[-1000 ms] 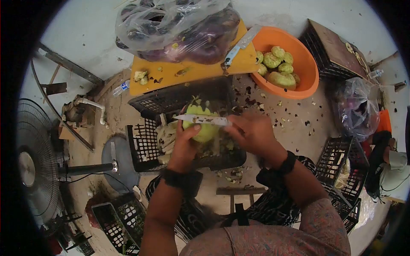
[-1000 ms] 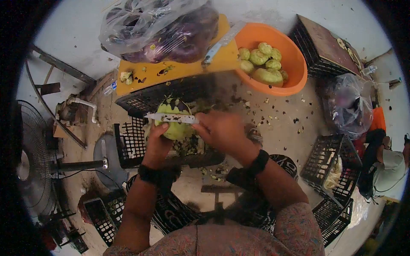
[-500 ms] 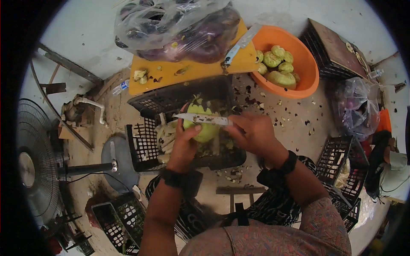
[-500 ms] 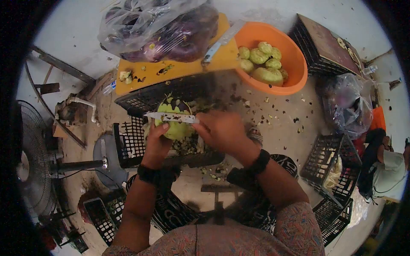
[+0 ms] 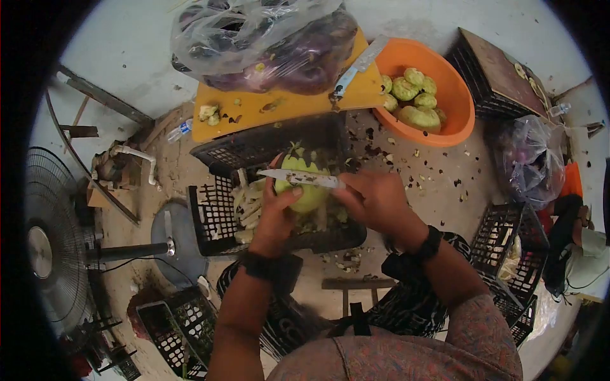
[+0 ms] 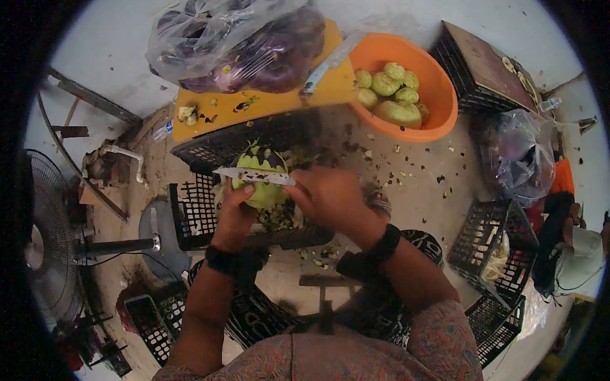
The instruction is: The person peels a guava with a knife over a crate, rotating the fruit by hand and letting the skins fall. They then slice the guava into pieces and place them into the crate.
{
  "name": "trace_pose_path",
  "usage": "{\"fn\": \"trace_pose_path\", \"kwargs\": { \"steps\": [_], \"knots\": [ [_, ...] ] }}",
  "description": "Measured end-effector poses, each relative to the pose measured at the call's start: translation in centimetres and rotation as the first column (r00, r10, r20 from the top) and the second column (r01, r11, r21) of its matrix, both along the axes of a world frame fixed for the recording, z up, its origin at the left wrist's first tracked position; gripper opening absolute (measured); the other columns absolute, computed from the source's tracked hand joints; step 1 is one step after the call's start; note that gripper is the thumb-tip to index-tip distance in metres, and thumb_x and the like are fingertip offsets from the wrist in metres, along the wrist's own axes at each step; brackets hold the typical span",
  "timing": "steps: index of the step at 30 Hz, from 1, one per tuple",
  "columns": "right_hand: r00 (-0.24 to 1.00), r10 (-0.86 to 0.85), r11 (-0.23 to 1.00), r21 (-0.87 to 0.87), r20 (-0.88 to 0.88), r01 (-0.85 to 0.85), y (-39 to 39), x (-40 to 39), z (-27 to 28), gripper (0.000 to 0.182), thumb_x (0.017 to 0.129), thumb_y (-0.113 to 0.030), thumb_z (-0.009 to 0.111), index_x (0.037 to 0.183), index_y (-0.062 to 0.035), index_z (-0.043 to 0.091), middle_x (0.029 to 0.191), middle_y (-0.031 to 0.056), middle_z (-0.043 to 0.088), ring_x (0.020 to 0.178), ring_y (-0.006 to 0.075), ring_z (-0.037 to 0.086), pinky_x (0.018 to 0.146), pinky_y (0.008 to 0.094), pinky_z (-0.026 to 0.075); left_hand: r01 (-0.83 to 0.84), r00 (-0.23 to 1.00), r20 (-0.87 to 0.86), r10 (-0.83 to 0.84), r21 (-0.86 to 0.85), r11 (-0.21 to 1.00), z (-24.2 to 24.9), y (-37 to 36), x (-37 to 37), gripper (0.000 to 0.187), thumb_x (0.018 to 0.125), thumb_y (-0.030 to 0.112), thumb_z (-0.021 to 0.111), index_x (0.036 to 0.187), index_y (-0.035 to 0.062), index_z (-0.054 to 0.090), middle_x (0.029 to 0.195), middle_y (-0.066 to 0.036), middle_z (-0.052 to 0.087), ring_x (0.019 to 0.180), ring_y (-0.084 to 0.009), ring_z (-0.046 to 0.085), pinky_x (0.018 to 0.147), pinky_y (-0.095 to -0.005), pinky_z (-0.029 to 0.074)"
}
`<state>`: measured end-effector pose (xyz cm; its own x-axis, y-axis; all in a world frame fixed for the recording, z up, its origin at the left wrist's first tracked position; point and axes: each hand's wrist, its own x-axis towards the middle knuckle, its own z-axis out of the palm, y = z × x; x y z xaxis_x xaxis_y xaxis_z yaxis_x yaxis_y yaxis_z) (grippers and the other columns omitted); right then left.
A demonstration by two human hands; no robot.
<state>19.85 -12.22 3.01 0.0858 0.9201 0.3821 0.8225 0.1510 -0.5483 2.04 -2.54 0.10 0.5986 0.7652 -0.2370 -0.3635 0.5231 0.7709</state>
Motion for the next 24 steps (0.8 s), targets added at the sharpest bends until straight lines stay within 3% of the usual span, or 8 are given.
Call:
{"fn": "trace_pose_path", "kwargs": {
  "steps": [3,8,10,13,15,24],
  "knots": [
    [0.999,-0.034,0.999,-0.016,-0.002,0.034,-0.2,-0.1,0.0,0.020,0.084,-0.031,0.062,0.084,-0.0116,0.061,0.066,0.0087,0.059,0.061,0.0308,0.060,0.052,0.0431,0.045,0.015,0.999,-0.053,-0.012,0.066,0.998,0.5,-0.3,-0.1,0.065,0.075,0.016,0.063,0.134,0.0044,0.036,0.122,-0.012,0.054,0.114,-0.0260,0.054,0.097,-0.0398,0.044],
    [0.998,-0.059,0.998,-0.034,0.010,0.059,0.0,0.1,0.0,0.020,0.084,-0.032,0.061,0.084,-0.0112,0.060,0.067,0.0089,0.060,0.062,0.0310,0.060,0.053,0.0433,0.045,0.069,0.997,-0.030,-0.068,0.041,0.997,-0.3,-0.4,0.0,0.067,0.074,0.016,0.063,0.134,0.0049,0.036,0.122,-0.012,0.053,0.114,-0.0259,0.054,0.097,-0.0397,0.044],
    [0.998,-0.056,0.998,-0.041,0.001,0.056,-0.1,0.1,-0.1,0.020,0.084,-0.032,0.061,0.083,-0.0112,0.060,0.067,0.0090,0.060,0.062,0.0312,0.060,0.053,0.0433,0.045,0.062,0.997,0.041,-0.061,-0.022,0.998,-0.3,-0.1,0.0,0.080,0.070,0.002,0.065,0.141,0.0098,0.028,0.124,-0.012,0.051,0.114,-0.0249,0.053,0.097,-0.0387,0.044],
    [0.999,-0.029,0.998,-0.052,0.021,0.030,-0.3,0.0,0.0,0.018,0.081,-0.025,0.067,0.091,-0.0103,0.065,0.065,0.0114,0.058,0.060,0.0308,0.060,0.051,0.0399,0.046,0.039,0.999,0.024,-0.040,0.046,0.998,0.3,0.1,0.3,0.079,0.070,0.002,0.065,0.140,0.0092,0.029,0.124,-0.011,0.051,0.114,-0.0243,0.053,0.096,-0.0386,0.045],
    [0.998,-0.056,0.997,-0.049,0.010,0.056,-0.4,0.0,0.0,0.020,0.083,-0.032,0.062,0.083,-0.0124,0.060,0.068,0.0088,0.059,0.062,0.0311,0.060,0.053,0.0433,0.046,0.033,0.999,0.000,-0.033,0.078,0.996,-0.1,0.2,0.3,0.079,0.070,0.002,0.066,0.140,0.0090,0.029,0.124,-0.011,0.051,0.114,-0.0241,0.053,0.096,-0.0383,0.045],
    [0.991,-0.123,0.989,-0.070,0.053,0.127,-0.1,0.3,-0.2,0.021,0.085,-0.032,0.061,0.083,-0.0109,0.060,0.068,0.0101,0.059,0.063,0.0310,0.060,0.054,0.0444,0.046,0.023,0.996,-0.083,-0.014,0.108,0.994,0.2,-0.2,1.1,0.077,0.071,0.001,0.068,0.138,0.0077,0.030,0.120,-0.011,0.052,0.107,-0.0224,0.056,0.090,-0.0353,0.049]
  ]
}}
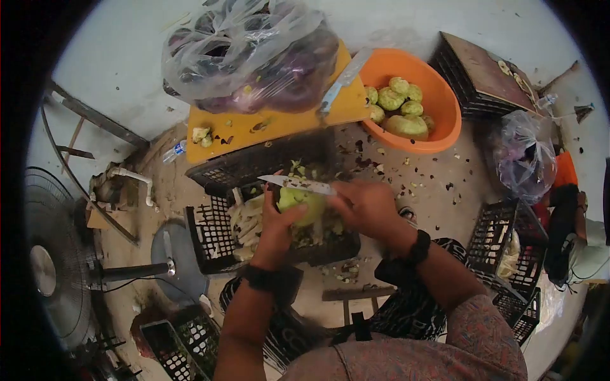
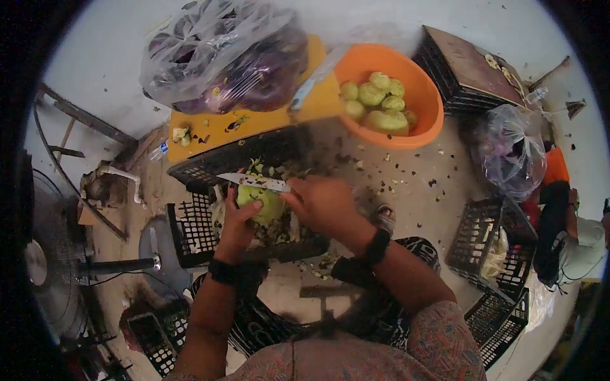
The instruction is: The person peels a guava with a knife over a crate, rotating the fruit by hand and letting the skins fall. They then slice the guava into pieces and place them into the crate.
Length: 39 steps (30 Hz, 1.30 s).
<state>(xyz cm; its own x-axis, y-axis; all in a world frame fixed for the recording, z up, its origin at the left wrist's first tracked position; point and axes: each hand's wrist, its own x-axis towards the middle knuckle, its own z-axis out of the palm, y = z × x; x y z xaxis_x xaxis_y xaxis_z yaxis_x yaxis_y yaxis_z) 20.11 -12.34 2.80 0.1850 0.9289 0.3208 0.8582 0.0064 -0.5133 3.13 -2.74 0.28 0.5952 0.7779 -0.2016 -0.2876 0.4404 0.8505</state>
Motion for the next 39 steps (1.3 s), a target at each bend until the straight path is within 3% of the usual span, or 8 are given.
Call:
{"fn": "trace_pose_path", "kwargs": {
  "steps": [4,14,17,19,23,25,30,39],
  "knots": [
    [1.000,-0.017,1.000,0.023,-0.009,0.017,0.1,0.1,-0.5,0.018,0.082,-0.028,0.065,0.090,-0.0119,0.066,0.066,0.0119,0.060,0.060,0.0323,0.060,0.052,0.0422,0.047,0.018,0.992,-0.129,-0.013,0.034,0.999,-0.3,-0.1,0.1,0.075,0.071,0.002,0.071,0.134,0.0062,0.032,0.116,-0.011,0.053,0.102,-0.0207,0.058,0.086,-0.0332,0.050],
    [0.996,-0.057,0.998,0.010,-0.064,0.058,0.4,0.2,-1.3,0.023,0.085,-0.031,0.059,0.076,-0.0088,0.060,0.066,0.0138,0.059,0.062,0.0346,0.059,0.055,0.0442,0.046,-0.032,0.978,-0.202,0.057,0.127,0.991,-1.4,-0.1,1.0,0.078,0.066,0.004,0.076,0.132,0.0064,0.035,0.116,-0.010,0.053,0.104,-0.0187,0.056,0.088,-0.0321,0.048],
    [0.987,-0.141,0.987,-0.090,-0.075,0.134,0.9,0.7,-3.2,0.025,0.085,-0.032,0.058,0.078,-0.0084,0.061,0.066,0.0145,0.059,0.064,0.0357,0.060,0.057,0.0452,0.046,0.057,0.938,-0.339,0.075,0.364,0.930,-3.0,0.2,0.8,0.079,0.065,-0.003,0.069,0.135,0.0060,0.033,0.125,-0.011,0.048,0.110,-0.0238,0.054,0.091,-0.0373,0.048],
    [0.973,-0.223,0.961,-0.182,-0.055,0.209,1.2,0.9,-3.3,0.025,0.085,-0.032,0.058,0.079,-0.0083,0.062,0.067,0.0148,0.060,0.065,0.0362,0.060,0.059,0.0456,0.046,0.115,0.959,-0.284,-0.024,0.309,0.944,-3.3,-0.3,0.6,0.086,0.060,0.010,0.081,0.134,0.0070,0.036,0.123,-0.009,0.049,0.112,-0.0190,0.050,0.095,-0.0335,0.044],
    [0.971,-0.228,0.954,-0.215,-0.073,0.208,0.9,1.1,-1.8,0.025,0.085,-0.032,0.059,0.080,-0.0077,0.063,0.070,0.0145,0.062,0.067,0.0356,0.061,0.059,0.0448,0.047,0.052,0.992,-0.119,-0.028,0.205,0.977,-1.5,-0.5,0.6,0.077,0.069,0.012,0.073,0.135,0.0064,0.036,0.126,-0.008,0.049,0.114,-0.0216,0.051,0.095,-0.0352,0.044],
    [0.962,-0.261,0.948,-0.212,-0.085,0.238,0.4,0.9,-1.2,0.025,0.085,-0.031,0.059,0.079,-0.0073,0.062,0.070,0.0140,0.062,0.066,0.0350,0.061,0.058,0.0438,0.047,0.054,0.995,0.096,-0.039,-0.159,0.986,0.0,-0.5,0.4,0.061,0.078,0.016,0.063,0.134,0.0055,0.038,0.128,-0.010,0.050,0.116,-0.0255,0.052,0.097,-0.0386,0.044],
    [0.977,-0.095,0.992,0.061,-0.189,0.108,-0.4,0.8,-1.3,0.021,0.084,-0.031,0.061,0.084,-0.0108,0.062,0.073,0.0112,0.062,0.069,0.0332,0.061,0.059,0.0445,0.046,0.089,0.974,0.226,-0.032,-0.244,0.966,-2.1,0.8,0.0,0.059,0.084,0.029,0.055,0.134,0.0034,0.039,0.130,-0.014,0.050,0.121,-0.0306,0.049,0.103,-0.0470,0.037],
    [0.989,0.059,0.997,0.064,-0.138,-0.050,-1.1,0.6,0.5,0.024,0.079,-0.023,0.070,0.098,-0.0087,0.067,0.070,0.0087,0.062,0.060,0.0273,0.062,0.053,0.0363,0.048,0.153,0.958,0.273,-0.087,-0.228,0.962,-2.8,0.9,-0.1,0.058,0.083,0.030,0.056,0.132,0.0015,0.042,0.127,-0.014,0.053,0.118,-0.0301,0.051,0.103,-0.0464,0.038]
  ]
}}
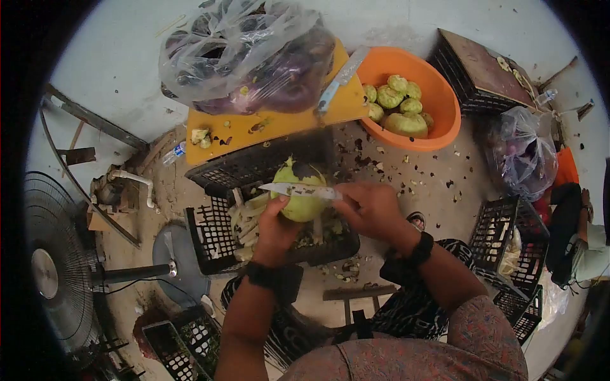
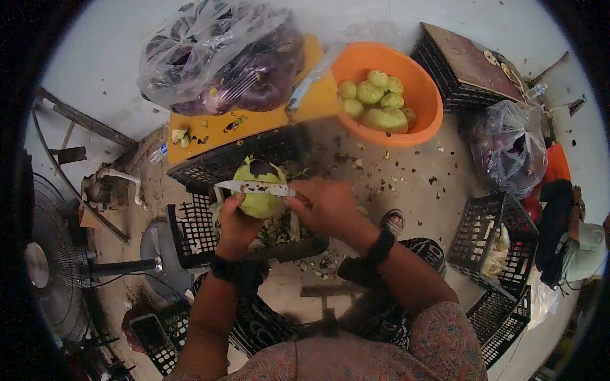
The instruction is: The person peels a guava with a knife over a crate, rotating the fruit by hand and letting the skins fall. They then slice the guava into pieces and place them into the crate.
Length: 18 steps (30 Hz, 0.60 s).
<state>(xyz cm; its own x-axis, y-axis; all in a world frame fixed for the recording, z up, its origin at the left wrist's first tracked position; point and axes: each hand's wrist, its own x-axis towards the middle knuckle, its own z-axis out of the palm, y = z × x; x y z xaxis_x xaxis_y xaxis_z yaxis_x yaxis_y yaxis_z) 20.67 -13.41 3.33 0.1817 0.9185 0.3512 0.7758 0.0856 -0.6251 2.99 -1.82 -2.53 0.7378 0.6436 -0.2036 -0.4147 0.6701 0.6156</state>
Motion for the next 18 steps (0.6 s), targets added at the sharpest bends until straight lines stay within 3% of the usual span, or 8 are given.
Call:
{"fn": "trace_pose_path", "kwargs": {
  "steps": [4,6,10,12,15,17,18],
  "knots": [
    [0.999,0.016,1.000,0.022,0.029,-0.017,0.0,0.0,-0.3,0.023,0.080,-0.024,0.069,0.098,-0.0090,0.067,0.069,0.0094,0.062,0.060,0.0275,0.062,0.052,0.0369,0.048,-0.016,1.000,-0.025,0.016,0.012,1.000,0.7,-0.5,0.3,0.058,0.081,0.028,0.059,0.129,0.0002,0.045,0.124,-0.013,0.055,0.115,-0.0296,0.053,0.102,-0.0450,0.039],
    [0.994,-0.082,0.996,-0.048,-0.076,0.078,0.1,-0.1,-0.6,0.021,0.085,-0.033,0.061,0.087,-0.0124,0.063,0.073,0.0106,0.063,0.068,0.0334,0.061,0.059,0.0443,0.047,-0.005,0.999,-0.046,0.006,0.022,1.000,0.5,-0.5,0.2,0.058,0.081,0.028,0.060,0.130,0.0001,0.045,0.125,-0.013,0.055,0.116,-0.0293,0.053,0.102,-0.0449,0.039],
    [0.988,-0.154,0.968,-0.204,-0.018,0.147,0.7,0.7,-1.3,0.022,0.086,-0.033,0.059,0.089,-0.0121,0.064,0.073,0.0119,0.063,0.069,0.0347,0.061,0.059,0.0452,0.047,0.009,0.997,-0.078,-0.005,0.055,0.998,1.3,-0.9,0.5,0.059,0.082,0.030,0.060,0.130,0.0013,0.045,0.126,-0.013,0.054,0.117,-0.0286,0.052,0.102,-0.0449,0.039],
    [0.977,-0.195,0.977,-0.077,0.086,0.201,0.8,0.8,-1.5,0.022,0.081,-0.024,0.067,0.095,-0.0073,0.066,0.069,0.0097,0.063,0.061,0.0279,0.062,0.054,0.0364,0.048,0.017,0.997,-0.079,-0.014,0.035,0.999,1.1,-1.0,0.3,0.058,0.082,0.031,0.059,0.131,0.0023,0.044,0.126,-0.013,0.054,0.117,-0.0288,0.052,0.102,-0.0450,0.039],
    [0.989,-0.140,0.990,-0.021,-0.049,0.139,0.5,0.4,-0.8,0.021,0.081,-0.024,0.068,0.095,-0.0080,0.067,0.069,0.0087,0.062,0.062,0.0275,0.062,0.054,0.0357,0.048,0.011,0.998,-0.063,-0.012,-0.028,1.000,0.4,-0.9,-0.2,0.057,0.084,0.034,0.057,0.131,0.0040,0.045,0.127,-0.013,0.054,0.117,-0.0294,0.052,0.101,-0.0456,0.039],
    [0.998,-0.065,0.998,0.008,-0.007,0.065,0.3,0.1,0.1,0.022,0.080,-0.024,0.069,0.096,-0.0086,0.067,0.069,0.0081,0.062,0.062,0.0271,0.062,0.054,0.0356,0.048,0.000,0.999,-0.048,-0.003,-0.072,0.997,0.0,-0.8,-0.6,0.056,0.084,0.035,0.056,0.131,0.0048,0.045,0.127,-0.013,0.054,0.117,-0.0298,0.053,0.101,-0.0460,0.040],
    [0.999,0.007,0.999,0.035,0.038,-0.008,0.2,0.0,0.3,0.022,0.080,-0.024,0.070,0.097,-0.0092,0.067,0.069,0.0075,0.062,0.062,0.0268,0.062,0.055,0.0355,0.049,0.021,0.999,0.040,-0.017,-0.096,0.995,-0.1,-0.6,-0.8,0.054,0.086,0.032,0.053,0.131,0.0024,0.043,0.128,-0.015,0.053,0.119,-0.0298,0.051,0.103,-0.0453,0.038]
  ]
}}
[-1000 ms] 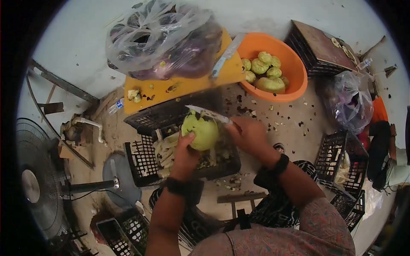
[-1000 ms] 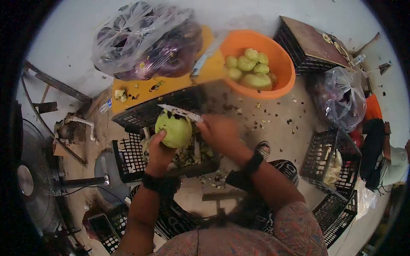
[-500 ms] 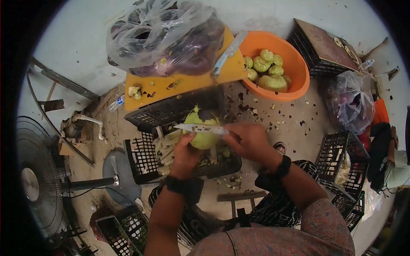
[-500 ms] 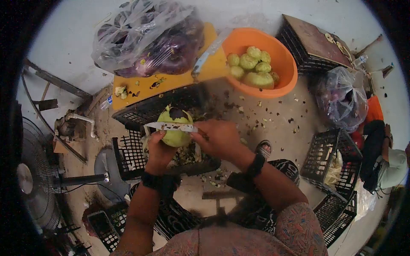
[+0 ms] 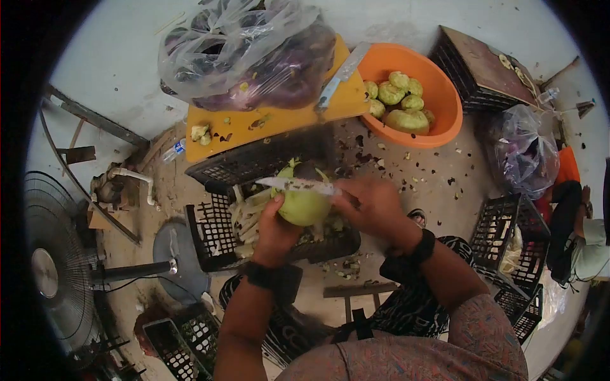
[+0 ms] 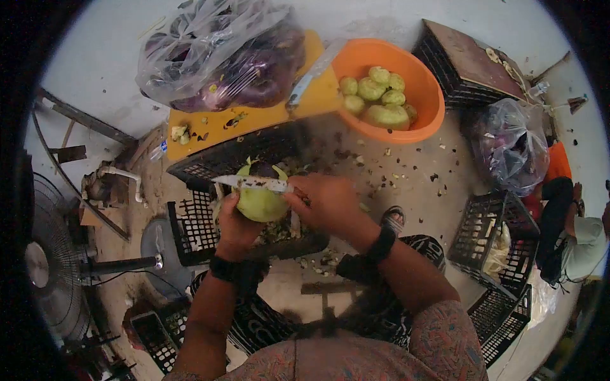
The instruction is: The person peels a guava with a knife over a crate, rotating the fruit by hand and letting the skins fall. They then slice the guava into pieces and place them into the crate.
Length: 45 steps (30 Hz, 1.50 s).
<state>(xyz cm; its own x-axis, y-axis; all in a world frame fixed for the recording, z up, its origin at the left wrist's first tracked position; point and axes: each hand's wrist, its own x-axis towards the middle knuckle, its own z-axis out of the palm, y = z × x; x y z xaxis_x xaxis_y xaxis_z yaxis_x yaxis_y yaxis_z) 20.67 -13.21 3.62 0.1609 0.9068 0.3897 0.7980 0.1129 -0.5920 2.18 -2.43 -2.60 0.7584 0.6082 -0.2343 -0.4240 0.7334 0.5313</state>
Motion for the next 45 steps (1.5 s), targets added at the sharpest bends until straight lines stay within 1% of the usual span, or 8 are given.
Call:
{"fn": "trace_pose_path", "kwargs": {
  "steps": [4,6,25,34,37,40,42,45],
  "knots": [
    [1.000,0.012,0.998,-0.054,0.019,-0.011,-0.1,-0.5,-0.4,0.025,0.079,-0.024,0.070,0.099,-0.0105,0.067,0.068,0.0070,0.061,0.061,0.0263,0.062,0.055,0.0360,0.049,0.003,0.992,0.124,-0.004,0.004,1.000,0.1,0.1,-0.3,0.053,0.088,0.030,0.050,0.131,-0.0005,0.042,0.129,-0.016,0.052,0.120,-0.0299,0.050,0.104,-0.0444,0.036],
    [1.000,-0.001,1.000,-0.028,-0.013,0.000,-0.1,-0.7,-0.5,0.022,0.082,-0.031,0.065,0.094,-0.0127,0.065,0.070,0.0059,0.062,0.062,0.0275,0.061,0.056,0.0409,0.048,-0.008,0.994,0.113,0.008,0.003,1.000,0.3,0.0,-0.3,0.054,0.088,0.030,0.051,0.131,-0.0005,0.042,0.129,-0.016,0.052,0.120,-0.0301,0.050,0.104,-0.0444,0.036],
    [0.996,-0.045,0.999,-0.008,0.072,0.046,0.4,-1.2,-1.0,0.022,0.083,-0.034,0.063,0.094,-0.0142,0.065,0.067,0.0073,0.059,0.059,0.0288,0.060,0.052,0.0408,0.046,-0.022,1.000,0.000,0.022,0.091,0.996,0.9,0.1,-0.7,0.054,0.083,0.030,0.056,0.129,0.0038,0.045,0.123,-0.014,0.055,0.114,-0.0298,0.054,0.099,-0.0473,0.041],
    [0.996,-0.059,0.998,0.004,0.061,0.059,0.9,-1.9,-0.9,0.021,0.083,-0.033,0.063,0.089,-0.0123,0.064,0.068,0.0094,0.059,0.060,0.0312,0.060,0.053,0.0431,0.046,-0.033,0.994,-0.104,0.042,0.084,0.996,1.4,0.0,-1.6,0.057,0.082,0.034,0.058,0.129,0.0036,0.046,0.124,-0.013,0.055,0.114,-0.0298,0.054,0.099,-0.0454,0.041],
    [0.997,-0.067,0.998,0.000,0.023,0.067,0.7,-1.7,-1.3,0.021,0.083,-0.033,0.064,0.088,-0.0122,0.064,0.069,0.0092,0.060,0.061,0.0312,0.060,0.054,0.0435,0.046,-0.148,0.989,-0.019,0.149,0.022,0.989,1.6,0.2,-1.4,0.059,0.081,0.035,0.059,0.129,0.0036,0.046,0.125,-0.013,0.055,0.115,-0.0305,0.053,0.099,-0.0465,0.041],
    [0.999,-0.039,0.999,-0.011,0.013,0.039,0.6,-1.4,-1.3,0.020,0.082,-0.033,0.064,0.085,-0.0128,0.063,0.069,0.0087,0.060,0.061,0.0307,0.060,0.054,0.0435,0.046,-0.099,0.994,-0.047,0.103,0.086,0.991,1.1,0.6,-2.2,0.060,0.080,0.034,0.059,0.130,0.0043,0.045,0.125,-0.013,0.055,0.115,-0.0308,0.053,0.100,-0.0474,0.041],
    [0.998,-0.025,1.000,0.007,0.062,0.025,0.6,-1.4,-1.3,0.019,0.079,-0.023,0.070,0.092,-0.0088,0.066,0.067,0.0095,0.059,0.059,0.0289,0.060,0.051,0.0379,0.047,-0.097,0.994,-0.046,0.101,0.081,0.992,0.3,0.6,-2.5,0.059,0.080,0.033,0.059,0.130,0.0046,0.045,0.125,-0.013,0.055,0.115,-0.0307,0.054,0.100,-0.0474,0.041],
    [0.996,-0.041,0.999,-0.001,0.084,0.041,0.8,-1.7,-1.2,0.018,0.079,-0.022,0.070,0.090,-0.0085,0.066,0.066,0.0094,0.059,0.058,0.0285,0.060,0.050,0.0378,0.047,-0.075,0.996,-0.047,0.079,0.087,0.993,0.0,0.5,-2.6,0.059,0.080,0.033,0.059,0.130,0.0050,0.045,0.124,-0.013,0.055,0.114,-0.0305,0.054,0.099,-0.0473,0.041]
  ]
}}
